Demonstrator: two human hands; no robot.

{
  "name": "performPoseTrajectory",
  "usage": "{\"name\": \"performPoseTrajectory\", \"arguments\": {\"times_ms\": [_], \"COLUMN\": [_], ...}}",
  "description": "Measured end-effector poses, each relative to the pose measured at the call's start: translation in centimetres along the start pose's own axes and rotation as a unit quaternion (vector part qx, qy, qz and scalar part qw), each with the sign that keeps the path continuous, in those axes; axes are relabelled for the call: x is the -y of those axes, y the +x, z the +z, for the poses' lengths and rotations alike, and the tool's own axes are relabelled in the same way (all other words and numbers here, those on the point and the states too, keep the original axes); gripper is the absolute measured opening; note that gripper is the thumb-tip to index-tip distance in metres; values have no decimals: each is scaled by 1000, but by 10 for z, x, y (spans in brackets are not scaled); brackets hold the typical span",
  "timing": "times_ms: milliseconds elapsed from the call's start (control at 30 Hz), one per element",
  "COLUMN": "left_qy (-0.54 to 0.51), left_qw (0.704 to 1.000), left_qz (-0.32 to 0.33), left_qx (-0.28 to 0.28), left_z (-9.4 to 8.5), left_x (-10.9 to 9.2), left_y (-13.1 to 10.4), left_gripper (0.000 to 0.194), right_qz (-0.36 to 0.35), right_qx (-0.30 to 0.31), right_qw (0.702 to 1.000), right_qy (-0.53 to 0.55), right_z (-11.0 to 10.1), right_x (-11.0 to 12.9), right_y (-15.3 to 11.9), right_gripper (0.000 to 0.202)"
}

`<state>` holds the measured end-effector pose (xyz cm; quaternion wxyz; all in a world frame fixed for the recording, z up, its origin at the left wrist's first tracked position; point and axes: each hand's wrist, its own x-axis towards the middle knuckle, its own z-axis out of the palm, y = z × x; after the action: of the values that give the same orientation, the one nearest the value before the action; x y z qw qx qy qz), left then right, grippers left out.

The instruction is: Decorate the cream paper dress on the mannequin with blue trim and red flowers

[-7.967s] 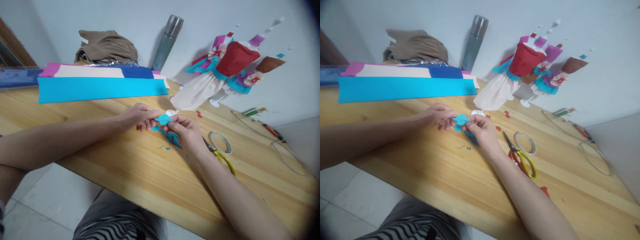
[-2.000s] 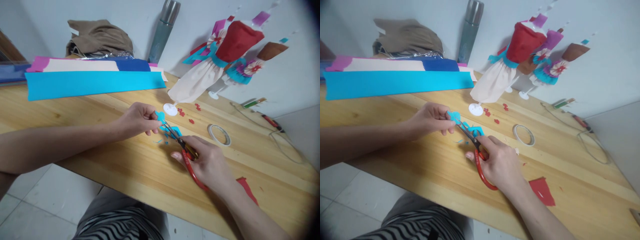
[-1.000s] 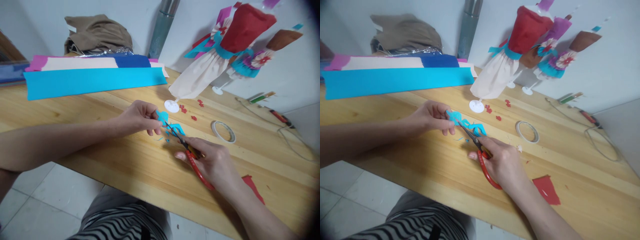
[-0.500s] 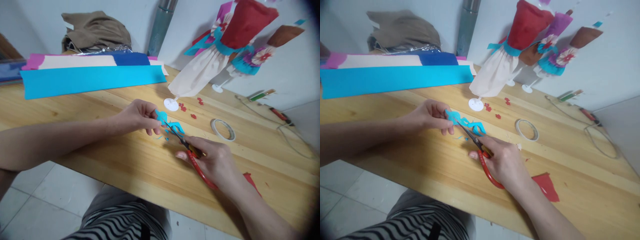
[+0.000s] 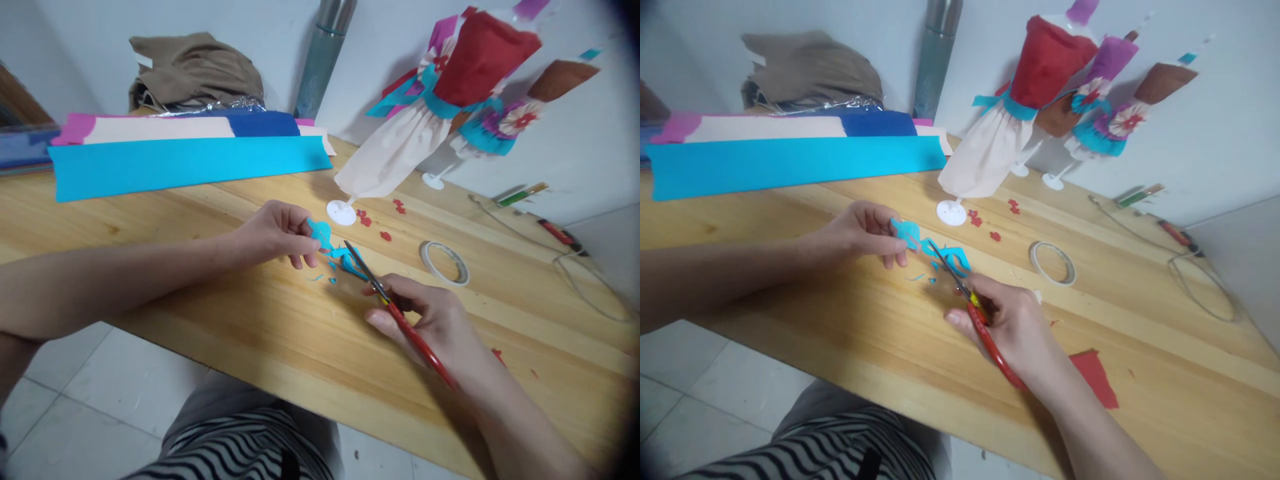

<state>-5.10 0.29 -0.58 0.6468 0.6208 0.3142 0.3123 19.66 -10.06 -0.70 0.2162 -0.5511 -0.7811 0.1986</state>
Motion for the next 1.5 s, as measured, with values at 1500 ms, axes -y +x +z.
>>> {"name": "performPoseTrajectory", "arguments": {"times_ms": [1500], "left_qy": [25], "left_qw": [1000], "left_qz": [1], "left_qx": [-16], "left_z": [7], "left_x": [4], "left_y": [-3], "left_gripper": [15], "right_qz": [-32], "right_qx": [5], "right_qw": [999], "right_qy": [-30], "right_z": [8], "right_x": [0], "right_y": [3], "right_gripper": [44]}}
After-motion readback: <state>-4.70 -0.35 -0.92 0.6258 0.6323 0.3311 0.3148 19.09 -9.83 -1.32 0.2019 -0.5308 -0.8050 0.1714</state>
